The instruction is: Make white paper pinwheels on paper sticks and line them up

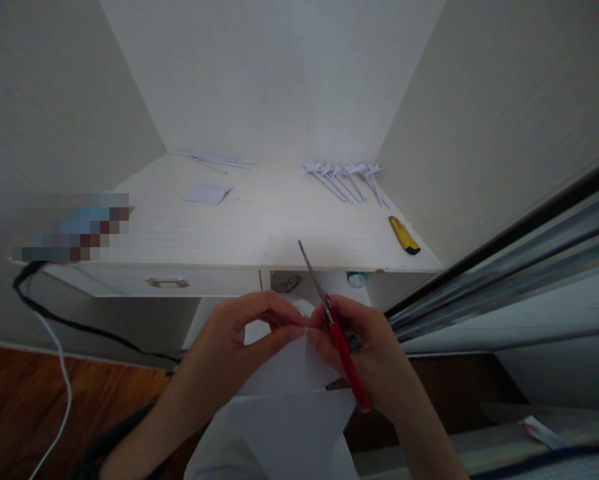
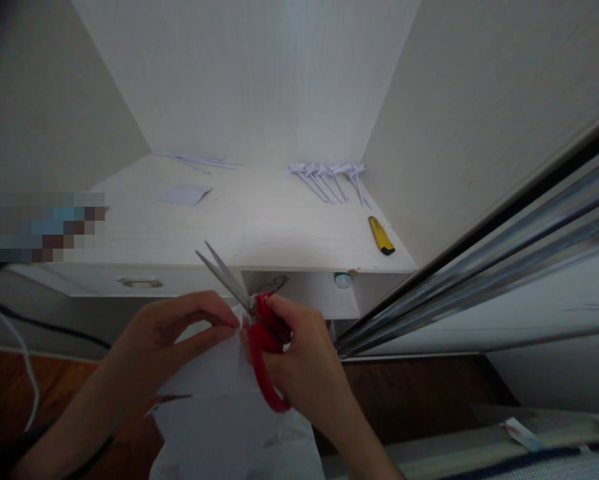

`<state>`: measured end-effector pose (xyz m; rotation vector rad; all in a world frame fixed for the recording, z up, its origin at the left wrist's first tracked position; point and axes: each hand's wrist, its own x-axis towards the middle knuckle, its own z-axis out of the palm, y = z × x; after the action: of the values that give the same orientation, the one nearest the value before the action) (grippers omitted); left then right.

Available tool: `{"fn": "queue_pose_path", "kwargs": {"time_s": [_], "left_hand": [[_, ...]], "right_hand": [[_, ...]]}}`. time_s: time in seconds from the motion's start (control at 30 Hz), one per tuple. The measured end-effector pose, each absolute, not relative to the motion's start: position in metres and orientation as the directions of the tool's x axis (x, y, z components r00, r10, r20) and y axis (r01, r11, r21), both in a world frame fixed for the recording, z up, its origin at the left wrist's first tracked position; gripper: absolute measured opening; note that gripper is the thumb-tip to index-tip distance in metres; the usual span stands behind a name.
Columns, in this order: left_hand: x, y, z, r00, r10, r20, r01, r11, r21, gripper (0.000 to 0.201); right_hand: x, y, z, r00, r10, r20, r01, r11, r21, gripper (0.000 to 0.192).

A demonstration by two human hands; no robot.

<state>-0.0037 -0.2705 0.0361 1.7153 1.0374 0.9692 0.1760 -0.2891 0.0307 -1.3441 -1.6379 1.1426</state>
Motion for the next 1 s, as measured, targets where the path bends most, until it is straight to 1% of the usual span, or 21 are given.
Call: {"fn": "queue_pose_path", "kwargs": {"time_s": [0.23, 0.43, 0.67, 0.83, 1.0], "left_hand": [[-0.007, -0.261, 0.052, 0.349, 0.922, 0.167, 0.262, -0.267, 0.927, 0.006], [-0.011, -0.257, 0.057, 0.346, 0.922, 0.172, 0.265, -0.272, 0.925, 0.007], [-0.021, -0.258, 0.058, 0.336, 0.921, 0.196, 0.272, -0.294, 0.916, 0.008], [-0.026, -0.260, 0.059, 0.315, 0.925, 0.212, 0.271, -0.302, 0.914, 0.009], [-0.027, -0.262, 0.058, 0.328, 0.919, 0.220, 0.258, -0.312, 0.914, 0.010]], "right_hand": [[0.173, -0.282, 0.046, -0.211, 0.977, 0.034, 0.362, 0.111, -0.925, 0.004], [0.170, -0.281, 0.055, -0.223, 0.975, 0.013, 0.393, 0.102, -0.914, 0.006], [0.159, -0.280, 0.054, -0.232, 0.972, 0.029, 0.406, 0.124, -0.905, 0.005], [0.152, -0.280, 0.056, -0.234, 0.971, 0.050, 0.383, 0.139, -0.913, 0.006], [0.151, -0.282, 0.057, -0.224, 0.972, 0.066, 0.350, 0.143, -0.926, 0.008]]}}
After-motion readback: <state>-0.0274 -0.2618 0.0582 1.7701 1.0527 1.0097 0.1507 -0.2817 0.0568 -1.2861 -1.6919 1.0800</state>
